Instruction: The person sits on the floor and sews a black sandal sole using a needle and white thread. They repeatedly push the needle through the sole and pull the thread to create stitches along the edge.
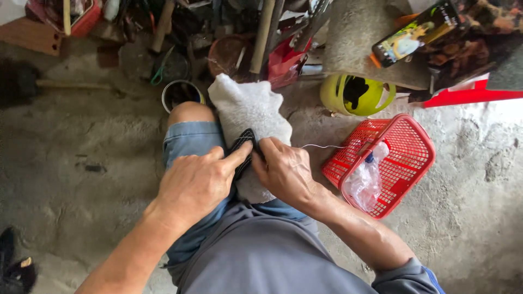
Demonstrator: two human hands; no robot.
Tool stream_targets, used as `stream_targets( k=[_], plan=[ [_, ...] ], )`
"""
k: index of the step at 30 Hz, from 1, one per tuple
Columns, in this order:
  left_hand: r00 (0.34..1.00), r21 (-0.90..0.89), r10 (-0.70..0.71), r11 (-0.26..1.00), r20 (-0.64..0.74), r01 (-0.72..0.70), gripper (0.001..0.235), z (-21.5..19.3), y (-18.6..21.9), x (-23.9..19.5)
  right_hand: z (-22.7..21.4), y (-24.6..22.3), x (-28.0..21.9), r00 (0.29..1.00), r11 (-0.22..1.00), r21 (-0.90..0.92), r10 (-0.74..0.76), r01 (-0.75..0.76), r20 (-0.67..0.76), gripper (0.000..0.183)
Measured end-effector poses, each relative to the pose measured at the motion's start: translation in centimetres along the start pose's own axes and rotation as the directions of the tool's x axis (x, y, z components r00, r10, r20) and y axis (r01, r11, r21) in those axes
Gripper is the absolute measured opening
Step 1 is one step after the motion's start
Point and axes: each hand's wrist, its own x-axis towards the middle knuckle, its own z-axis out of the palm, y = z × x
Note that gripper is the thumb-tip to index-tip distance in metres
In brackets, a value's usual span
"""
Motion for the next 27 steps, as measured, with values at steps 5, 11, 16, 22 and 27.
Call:
stream_targets(
  k=[5,11,16,22,27],
  plan=[
    [1.0,-0.055,0.009,0.998,0.01,-0.008,0.065,0.4,0.4,1.4,-0.1,0.4,0.2,1.0,0.999,0.034,0.006,-0.006,0.0,0.02],
    [1.0,-0.129,-0.002,0.992,-0.006,0.001,0.058,0.2,0.5,1.6,0.5,1.6,-0.3,0.999,0.993,0.115,0.028,-0.03,0.021,0.024],
    [0.999,-0.29,0.021,0.956,-0.044,-0.032,0.055,-1.0,0.7,0.8,-2.3,1.6,-0.1,0.986,0.905,0.395,0.121,-0.158,0.116,0.021],
    [0.997,-0.216,0.016,0.976,-0.081,-0.033,0.053,-0.3,0.1,-0.6,-4.2,11.9,-0.2,0.857,0.548,0.733,0.507,-0.404,0.093,0.029],
    [0.967,-0.059,0.103,0.991,-0.234,-0.12,0.052,0.8,-0.4,-0.8,-5.8,25.9,-0.2,0.823,0.851,0.247,0.517,-0.464,-0.235,0.023]
  ],
)
